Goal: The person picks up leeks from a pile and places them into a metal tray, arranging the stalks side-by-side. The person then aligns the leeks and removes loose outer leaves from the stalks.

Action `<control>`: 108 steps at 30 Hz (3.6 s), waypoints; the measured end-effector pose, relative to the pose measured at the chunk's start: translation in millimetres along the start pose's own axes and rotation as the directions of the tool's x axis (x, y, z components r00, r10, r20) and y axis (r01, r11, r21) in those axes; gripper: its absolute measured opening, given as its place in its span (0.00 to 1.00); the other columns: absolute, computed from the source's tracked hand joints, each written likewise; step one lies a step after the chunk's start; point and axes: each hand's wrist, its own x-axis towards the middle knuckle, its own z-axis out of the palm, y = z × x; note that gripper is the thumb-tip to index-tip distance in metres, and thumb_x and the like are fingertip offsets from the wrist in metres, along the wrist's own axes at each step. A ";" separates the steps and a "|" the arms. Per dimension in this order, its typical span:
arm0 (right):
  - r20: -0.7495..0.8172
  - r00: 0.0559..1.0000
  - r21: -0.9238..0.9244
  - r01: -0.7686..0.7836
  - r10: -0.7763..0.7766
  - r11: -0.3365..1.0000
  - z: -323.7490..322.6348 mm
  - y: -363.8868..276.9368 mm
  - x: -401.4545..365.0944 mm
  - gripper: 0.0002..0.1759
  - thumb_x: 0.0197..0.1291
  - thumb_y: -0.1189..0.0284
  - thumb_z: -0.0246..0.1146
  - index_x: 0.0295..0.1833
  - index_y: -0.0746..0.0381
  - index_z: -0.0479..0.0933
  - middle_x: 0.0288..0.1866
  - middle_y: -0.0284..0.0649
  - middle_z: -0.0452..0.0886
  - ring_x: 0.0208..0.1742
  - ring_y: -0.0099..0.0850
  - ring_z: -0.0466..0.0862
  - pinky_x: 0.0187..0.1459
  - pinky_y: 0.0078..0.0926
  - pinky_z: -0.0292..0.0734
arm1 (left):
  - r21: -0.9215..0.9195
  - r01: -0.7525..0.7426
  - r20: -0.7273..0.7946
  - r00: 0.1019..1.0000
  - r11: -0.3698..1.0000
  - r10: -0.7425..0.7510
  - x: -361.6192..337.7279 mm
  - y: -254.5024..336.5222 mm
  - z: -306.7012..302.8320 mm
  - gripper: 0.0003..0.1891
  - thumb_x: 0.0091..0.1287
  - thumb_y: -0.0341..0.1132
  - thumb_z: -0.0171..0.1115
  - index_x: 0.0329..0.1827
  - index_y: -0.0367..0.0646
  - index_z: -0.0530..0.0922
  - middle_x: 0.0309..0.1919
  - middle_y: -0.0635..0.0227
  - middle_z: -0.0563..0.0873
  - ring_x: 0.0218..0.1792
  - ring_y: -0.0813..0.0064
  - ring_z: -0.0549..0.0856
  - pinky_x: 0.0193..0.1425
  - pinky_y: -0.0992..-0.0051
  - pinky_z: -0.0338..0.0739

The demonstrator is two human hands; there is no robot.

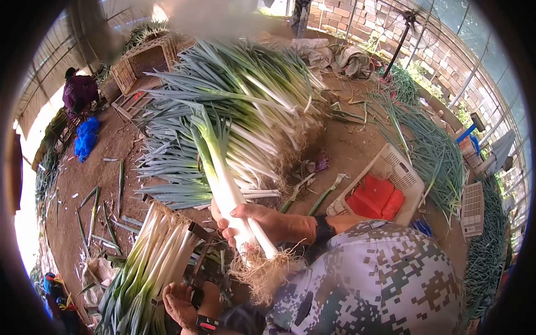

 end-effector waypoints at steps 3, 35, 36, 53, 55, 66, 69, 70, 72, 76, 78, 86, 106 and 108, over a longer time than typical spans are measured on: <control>0.078 0.997 0.143 -0.039 0.028 0.989 18.6 6.4 8.0 0.24 0.66 0.64 0.63 0.64 0.53 0.66 0.51 0.33 0.74 0.50 0.32 0.79 0.41 0.34 0.83 | 0.016 -0.065 0.063 0.996 0.998 0.064 0.5 -8.3 1.1 0.19 0.81 0.45 0.53 0.66 0.41 0.73 0.57 0.59 0.83 0.55 0.60 0.85 0.60 0.58 0.82; 0.491 0.845 -0.452 0.454 0.211 -0.768 -74.7 121.5 284.3 0.27 0.59 0.54 0.69 0.59 0.57 0.78 0.52 0.44 0.81 0.58 0.46 0.78 0.56 0.51 0.70 | 0.590 -0.015 -0.616 0.638 0.807 0.462 -33.6 46.3 -98.3 0.17 0.71 0.35 0.69 0.55 0.32 0.82 0.44 0.66 0.86 0.44 0.77 0.83 0.53 0.76 0.78; 0.353 0.904 -0.497 0.400 0.241 -0.770 -68.3 123.4 282.6 0.28 0.55 0.54 0.71 0.58 0.57 0.79 0.52 0.43 0.82 0.57 0.47 0.79 0.57 0.51 0.69 | 0.604 0.026 -0.636 0.618 0.797 0.462 -35.7 48.9 -97.1 0.14 0.71 0.33 0.68 0.53 0.31 0.82 0.43 0.65 0.87 0.43 0.77 0.83 0.52 0.76 0.78; 0.419 0.887 -0.767 0.459 0.192 -0.448 -66.6 163.2 318.6 0.25 0.69 0.47 0.61 0.52 0.57 0.84 0.45 0.43 0.86 0.52 0.44 0.84 0.53 0.42 0.78 | 0.956 0.204 -0.067 0.850 -0.209 0.523 10.5 59.7 -99.7 0.26 0.48 0.29 0.72 0.55 0.47 0.85 0.63 0.53 0.77 0.70 0.46 0.70 0.81 0.43 0.54; 0.413 0.892 -0.801 0.452 0.183 -0.394 -69.7 164.2 318.8 0.25 0.68 0.46 0.61 0.53 0.56 0.84 0.46 0.43 0.86 0.52 0.44 0.84 0.53 0.42 0.78 | 0.961 0.155 -0.016 0.858 -0.230 0.513 4.8 59.1 -104.3 0.28 0.48 0.30 0.71 0.58 0.49 0.85 0.64 0.53 0.77 0.71 0.46 0.69 0.82 0.43 0.52; 0.675 0.731 -0.609 0.627 0.097 -0.487 -22.2 171.4 258.3 0.20 0.56 0.62 0.74 0.51 0.58 0.81 0.48 0.38 0.83 0.53 0.41 0.82 0.53 0.40 0.78 | 0.949 0.085 0.090 0.848 -0.302 0.522 3.9 86.2 -86.6 0.21 0.54 0.27 0.70 0.53 0.48 0.83 0.55 0.63 0.84 0.61 0.57 0.80 0.77 0.50 0.62; 0.635 0.769 -0.680 0.602 0.074 -0.418 -27.7 173.2 264.4 0.21 0.54 0.63 0.75 0.52 0.56 0.82 0.48 0.36 0.83 0.53 0.41 0.82 0.55 0.41 0.76 | 0.955 0.067 0.101 0.841 -0.287 0.532 -3.5 96.6 -77.9 0.20 0.54 0.26 0.70 0.52 0.47 0.83 0.51 0.64 0.85 0.57 0.58 0.82 0.72 0.55 0.68; 0.608 0.791 -0.723 0.588 0.072 -0.362 -28.7 170.1 263.8 0.21 0.53 0.63 0.75 0.52 0.56 0.82 0.48 0.36 0.83 0.52 0.40 0.81 0.56 0.42 0.76 | 0.959 0.055 0.106 0.838 -0.277 0.535 -6.4 99.8 -75.3 0.19 0.54 0.26 0.70 0.51 0.47 0.83 0.50 0.65 0.85 0.56 0.58 0.82 0.70 0.56 0.70; 0.612 0.787 -0.701 0.586 0.080 -0.408 -19.7 156.5 253.9 0.21 0.52 0.64 0.75 0.52 0.55 0.82 0.46 0.36 0.82 0.51 0.40 0.81 0.53 0.42 0.76 | 0.967 0.026 0.112 0.848 -0.252 0.519 -10.4 104.4 -76.6 0.20 0.52 0.27 0.73 0.50 0.47 0.83 0.49 0.66 0.85 0.54 0.59 0.82 0.65 0.59 0.72; 0.479 0.865 -0.749 0.490 0.145 -0.447 -64.9 154.3 236.1 0.20 0.52 0.66 0.74 0.52 0.53 0.82 0.45 0.37 0.81 0.50 0.41 0.81 0.50 0.42 0.76 | 0.974 0.047 0.048 0.911 -0.219 0.411 -9.5 95.5 -81.2 0.20 0.48 0.31 0.78 0.47 0.49 0.85 0.45 0.67 0.84 0.51 0.60 0.81 0.60 0.59 0.72; 0.464 0.870 -0.715 0.478 0.166 -0.510 -91.6 168.2 225.2 0.20 0.52 0.66 0.74 0.52 0.53 0.82 0.45 0.38 0.81 0.51 0.41 0.81 0.50 0.42 0.75 | 0.976 0.069 0.004 0.944 -0.208 0.331 -11.5 79.1 -84.0 0.20 0.48 0.32 0.78 0.47 0.50 0.85 0.43 0.67 0.83 0.50 0.60 0.81 0.58 0.60 0.72; 0.545 0.836 -0.688 0.484 0.054 -0.542 -95.5 180.9 214.3 0.21 0.57 0.65 0.68 0.55 0.61 0.81 0.57 0.44 0.82 0.57 0.44 0.79 0.54 0.46 0.72 | 0.948 0.102 0.008 0.939 -0.300 0.345 -10.1 70.4 -79.3 0.21 0.45 0.33 0.78 0.45 0.50 0.85 0.45 0.68 0.83 0.50 0.60 0.79 0.53 0.59 0.70; 0.321 0.890 -0.627 0.456 0.324 -0.631 -96.2 188.6 254.7 0.15 0.56 0.63 0.69 0.50 0.51 0.81 0.43 0.37 0.81 0.51 0.39 0.83 0.53 0.46 0.68 | 0.931 0.010 0.080 0.970 -0.366 0.229 18.1 39.8 -74.6 0.14 0.54 0.27 0.63 0.43 0.51 0.84 0.44 0.72 0.87 0.51 0.63 0.80 0.55 0.61 0.70; 0.263 0.907 -0.610 0.421 0.329 -0.671 -98.9 199.1 260.1 0.17 0.54 0.65 0.70 0.50 0.50 0.81 0.43 0.37 0.81 0.52 0.40 0.82 0.53 0.46 0.69 | 0.920 0.032 0.065 0.970 -0.390 0.233 18.9 34.6 -76.1 0.14 0.52 0.27 0.64 0.43 0.51 0.84 0.43 0.71 0.87 0.51 0.63 0.80 0.54 0.62 0.71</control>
